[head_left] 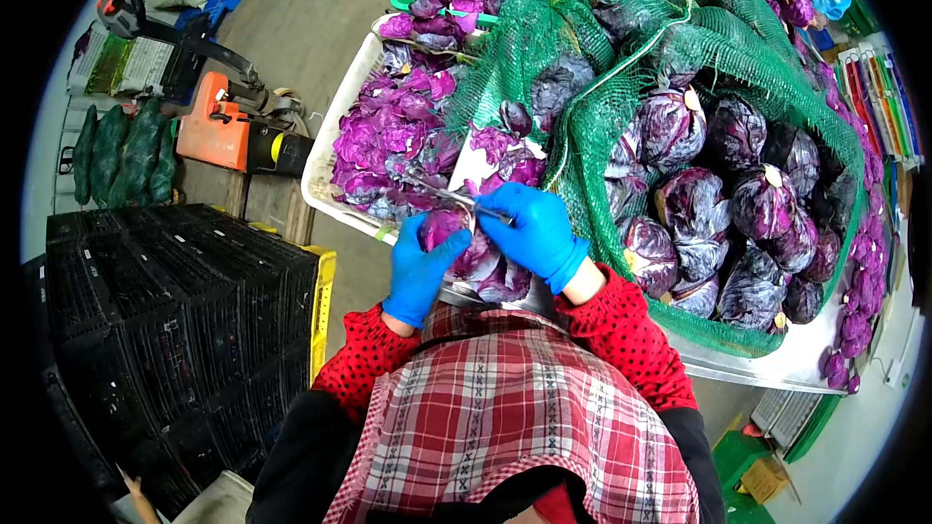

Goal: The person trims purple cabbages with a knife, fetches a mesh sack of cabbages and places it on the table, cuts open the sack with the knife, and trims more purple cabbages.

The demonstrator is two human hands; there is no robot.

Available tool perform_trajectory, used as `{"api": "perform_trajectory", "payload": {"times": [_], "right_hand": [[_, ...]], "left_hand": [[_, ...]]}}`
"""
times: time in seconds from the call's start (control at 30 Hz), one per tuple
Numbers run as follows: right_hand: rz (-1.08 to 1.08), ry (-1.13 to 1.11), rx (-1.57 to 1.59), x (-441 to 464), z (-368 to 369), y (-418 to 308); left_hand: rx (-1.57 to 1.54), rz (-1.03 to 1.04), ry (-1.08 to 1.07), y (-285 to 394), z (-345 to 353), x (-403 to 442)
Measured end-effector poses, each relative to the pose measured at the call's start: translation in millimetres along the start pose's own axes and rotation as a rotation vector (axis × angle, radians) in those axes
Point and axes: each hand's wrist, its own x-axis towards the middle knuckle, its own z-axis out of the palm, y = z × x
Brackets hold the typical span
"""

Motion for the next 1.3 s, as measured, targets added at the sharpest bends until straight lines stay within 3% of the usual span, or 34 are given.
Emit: {"api": "perform_trajectory", "payload": {"times": [0.2, 0.27, 0.37, 0.47, 0.53, 0.67, 0.73, 0.87, 0.97, 1.03, 1.2, 1.3], "right_hand": [[-0.115, 0.036, 0.007, -7, -10, -14], [-0.092, -0.078, -0.106, -9, -13, -18], [-0.143, -0.034, -0.126, -15, -9, -14], [-0.253, 0.025, -0.267, -15, -5, -18], [-0.197, 0.269, -0.113, -8, -2, -6], [0.221, 0.451, -0.099, 15, -10, 17], [0.284, 0.413, -0.168, 20, -18, 7], [0.258, 0.184, 0.140, -2, -14, -41], [0.100, 0.247, 0.048, -7, -3, -40], [0.393, -0.006, 0.307, -5, -17, -44], [0.391, 0.146, 0.529, -6, 4, -16], [0.395, -0.020, 0.325, -1, -17, -49]], "left_hand": [[0.049, -0.047, 0.062, -6, -11, -4], [-0.002, -0.027, -0.015, 2, -8, -7], [0.054, 0.050, -0.113, 9, -6, -9], [0.129, -0.012, -0.192, 12, -14, -10], [0.110, -0.001, -0.130, 10, -15, -16], [-0.004, 0.081, -0.054, 25, -13, -19], [-0.037, 0.068, -0.037, 27, -15, -15], [-0.065, 0.196, 0.029, 32, -7, -9], [0.059, 0.298, 0.052, 27, -9, -2], [0.089, 0.296, 0.071, 33, -7, -6], [0.243, 0.393, 0.123, 34, -10, -3], [0.278, 0.492, 0.113, 39, -4, -6]]}}
